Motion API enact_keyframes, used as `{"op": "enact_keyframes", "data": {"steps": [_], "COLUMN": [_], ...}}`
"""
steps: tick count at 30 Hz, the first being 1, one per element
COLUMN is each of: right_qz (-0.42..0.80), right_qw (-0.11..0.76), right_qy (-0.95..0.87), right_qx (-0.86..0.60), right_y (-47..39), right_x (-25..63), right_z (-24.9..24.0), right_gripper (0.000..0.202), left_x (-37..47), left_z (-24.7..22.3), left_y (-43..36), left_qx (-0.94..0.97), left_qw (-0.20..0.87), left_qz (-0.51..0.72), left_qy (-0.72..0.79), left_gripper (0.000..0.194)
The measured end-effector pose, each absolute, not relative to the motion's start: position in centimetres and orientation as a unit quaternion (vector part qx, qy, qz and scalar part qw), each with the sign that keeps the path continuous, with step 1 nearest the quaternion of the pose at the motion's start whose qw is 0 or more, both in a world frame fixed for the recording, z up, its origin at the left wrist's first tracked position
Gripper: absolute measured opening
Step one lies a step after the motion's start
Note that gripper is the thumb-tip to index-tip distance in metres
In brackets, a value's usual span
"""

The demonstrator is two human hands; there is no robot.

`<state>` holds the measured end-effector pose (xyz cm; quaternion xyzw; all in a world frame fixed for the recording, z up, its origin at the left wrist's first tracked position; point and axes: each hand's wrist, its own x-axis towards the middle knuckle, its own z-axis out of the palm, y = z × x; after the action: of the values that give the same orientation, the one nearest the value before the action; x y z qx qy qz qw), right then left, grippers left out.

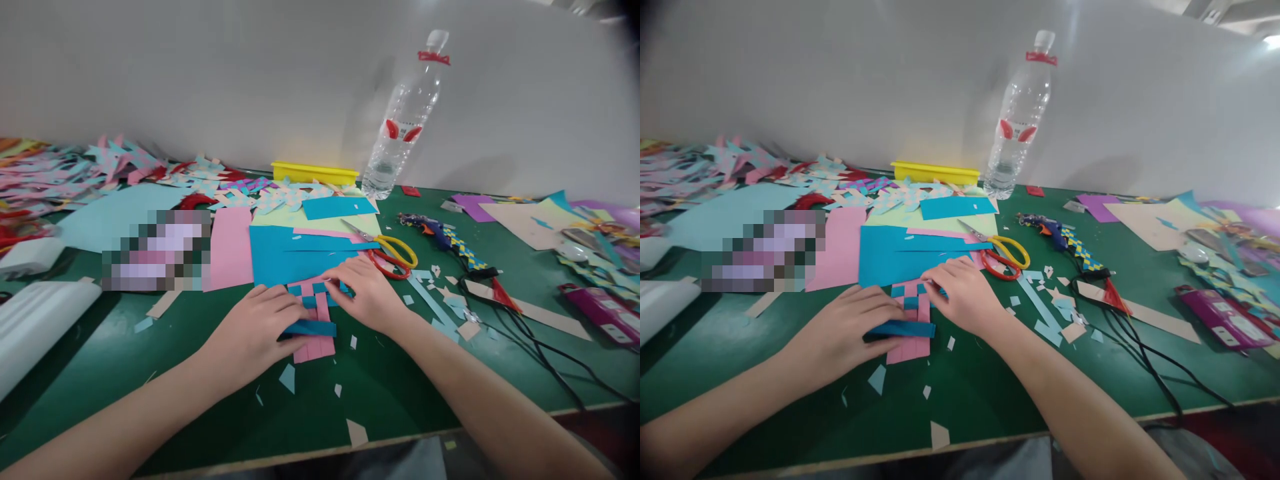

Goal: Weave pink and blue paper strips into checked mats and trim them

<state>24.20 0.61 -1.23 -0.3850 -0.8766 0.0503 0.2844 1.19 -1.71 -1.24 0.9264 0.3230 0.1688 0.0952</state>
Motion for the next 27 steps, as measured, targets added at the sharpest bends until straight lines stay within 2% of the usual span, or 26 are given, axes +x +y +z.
{"op": "enact_keyframes", "data": {"steps": [7,12,17,23,27], "right_qz": [0.05,0.051,0.054,0.164,0.232], "right_qw": [0.279,0.282,0.283,0.267,0.215], "right_qy": [-0.883,-0.88,-0.882,-0.888,-0.889], "right_qx": [-0.375,-0.379,-0.372,-0.336,-0.331], "right_y": [0.6,0.5,0.4,0.1,0.0], "right_x": [24.4,24.4,24.3,24.3,24.4], "right_z": [-1.3,-1.4,-1.4,-0.3,0.6], "right_gripper": [0.023,0.023,0.022,0.012,0.016], "left_x": [0.7,0.2,-0.5,-1.1,-1.7], "left_z": [-0.7,-0.3,0.1,0.7,0.9], "left_y": [-1.7,-1.5,-1.2,-0.7,-0.5], "left_qx": [0.918,0.9,0.888,0.931,0.934], "left_qw": [0.134,0.179,0.203,0.125,0.126], "left_qz": [0.174,0.186,0.161,0.097,0.083], "left_qy": [0.331,0.351,0.38,0.33,0.323], "left_gripper": [0.018,0.028,0.029,0.026,0.024]}}
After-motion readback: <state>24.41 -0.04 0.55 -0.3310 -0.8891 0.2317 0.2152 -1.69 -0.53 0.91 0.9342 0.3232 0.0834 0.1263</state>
